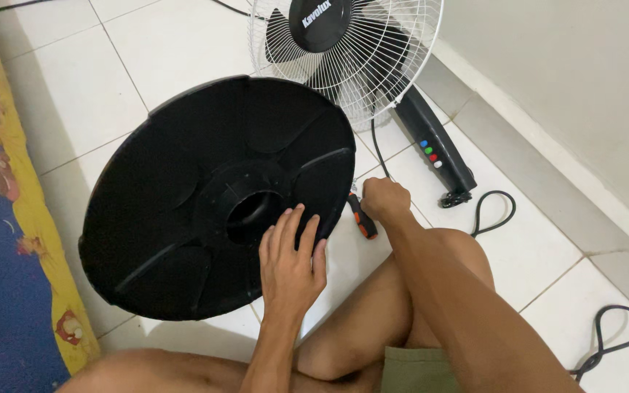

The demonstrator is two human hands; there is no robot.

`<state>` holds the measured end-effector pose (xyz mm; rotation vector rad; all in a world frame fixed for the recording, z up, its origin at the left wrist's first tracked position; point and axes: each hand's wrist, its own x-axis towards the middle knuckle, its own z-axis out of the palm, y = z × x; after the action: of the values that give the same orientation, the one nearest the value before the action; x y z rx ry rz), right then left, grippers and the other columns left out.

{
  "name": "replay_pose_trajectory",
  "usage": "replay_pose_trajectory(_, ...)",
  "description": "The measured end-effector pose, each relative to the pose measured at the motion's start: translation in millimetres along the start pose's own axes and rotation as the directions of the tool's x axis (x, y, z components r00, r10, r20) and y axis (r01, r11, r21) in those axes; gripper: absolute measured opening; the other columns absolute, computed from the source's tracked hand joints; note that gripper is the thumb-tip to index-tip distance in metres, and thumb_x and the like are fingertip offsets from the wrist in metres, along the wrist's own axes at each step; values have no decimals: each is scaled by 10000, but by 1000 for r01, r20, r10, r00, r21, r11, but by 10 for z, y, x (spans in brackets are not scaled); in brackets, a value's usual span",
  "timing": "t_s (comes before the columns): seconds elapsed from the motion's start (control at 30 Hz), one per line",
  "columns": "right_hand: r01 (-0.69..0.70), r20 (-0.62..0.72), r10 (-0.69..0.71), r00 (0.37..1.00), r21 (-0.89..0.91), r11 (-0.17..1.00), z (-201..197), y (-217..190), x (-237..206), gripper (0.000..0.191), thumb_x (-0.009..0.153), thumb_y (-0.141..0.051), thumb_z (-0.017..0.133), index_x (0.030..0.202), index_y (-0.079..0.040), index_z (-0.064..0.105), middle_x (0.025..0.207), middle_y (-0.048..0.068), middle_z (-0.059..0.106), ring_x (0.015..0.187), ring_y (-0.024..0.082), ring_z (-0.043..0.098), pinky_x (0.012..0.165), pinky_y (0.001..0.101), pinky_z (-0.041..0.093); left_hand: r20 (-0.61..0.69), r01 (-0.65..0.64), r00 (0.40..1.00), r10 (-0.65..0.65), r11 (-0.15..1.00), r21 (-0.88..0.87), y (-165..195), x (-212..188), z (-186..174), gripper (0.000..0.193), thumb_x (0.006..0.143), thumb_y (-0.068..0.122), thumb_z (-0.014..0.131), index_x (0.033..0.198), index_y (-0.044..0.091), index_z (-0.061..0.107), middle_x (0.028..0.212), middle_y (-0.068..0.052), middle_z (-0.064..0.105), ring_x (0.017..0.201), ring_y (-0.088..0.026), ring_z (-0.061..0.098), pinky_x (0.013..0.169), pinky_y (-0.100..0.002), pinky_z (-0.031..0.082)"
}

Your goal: The person sits on the floor and works on a pedestal fan. They position the fan head, insert the metal pole into the round base, then use a screwdriver to unscrew a screw from the underside of the base, handling the screw by hand.

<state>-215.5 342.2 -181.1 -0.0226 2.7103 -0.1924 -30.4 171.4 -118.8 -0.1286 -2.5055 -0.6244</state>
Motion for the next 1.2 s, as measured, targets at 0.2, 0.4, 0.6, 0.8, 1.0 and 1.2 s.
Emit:
replay_pose_trajectory(0.2,-138,-75,152,985,168,976,-119,-20,-99,206,871,-213,662,1000,-105,780,1081,151,753,1008,352,716,864,449,573,-44,29,999,-30,999,-14,-4,2,-116,381,945,202,657,1290,39,663,1453,-177,557,1361,-359,501,1110,-535,391)
replay_pose_trajectory(0.4,38,-393,165,905,460,887,-337,-52,-447,213,875,-304,689,962,-118,747,950,124,758,918,357,705,814,460,550,-185,117,974,-132,989,-90,-14,8,-316,371,942,201,695,1279,49,667,1404,-141,600,1307,-347,548,1071,-491,433)
replay_pose_trajectory(0.6,242,-535,108,838,542,805,-510,-208,-877,237,898,-312,708,975,-89,738,870,79,755,808,290,720,747,419,544,-247,177,942,-228,961,-214,-55,37,-564,341,950,161,691,1270,47,672,1343,-120,651,1220,-335,598,1042,-437,481)
replay_pose_trajectory(0.8,608,-712,-121,692,483,630,-408,-596,-1402,198,913,-207,742,994,-27,724,837,83,729,691,200,682,663,330,549,36,503,820,-572,688,-523,3,-11,-796,331,927,218,668,1230,92,710,1068,-66,748,856,-178,695,736,-318,559)
replay_pose_trajectory(1.0,847,-740,-446,503,320,425,-215,-947,-1797,162,912,-129,764,1037,-35,723,856,57,694,646,130,661,590,258,530,265,644,712,-650,454,-616,-49,-99,-917,325,974,306,620,1187,90,736,950,-17,792,746,-100,666,711,-267,551)
replay_pose_trajectory(1.2,929,-776,-542,322,149,338,-199,-1043,-1863,165,906,-114,776,1040,-36,717,796,53,671,571,127,618,519,264,486,320,639,682,-658,322,-699,-193,-114,-851,330,997,320,594,1107,59,761,920,-25,777,728,-104,672,691,-262,542)
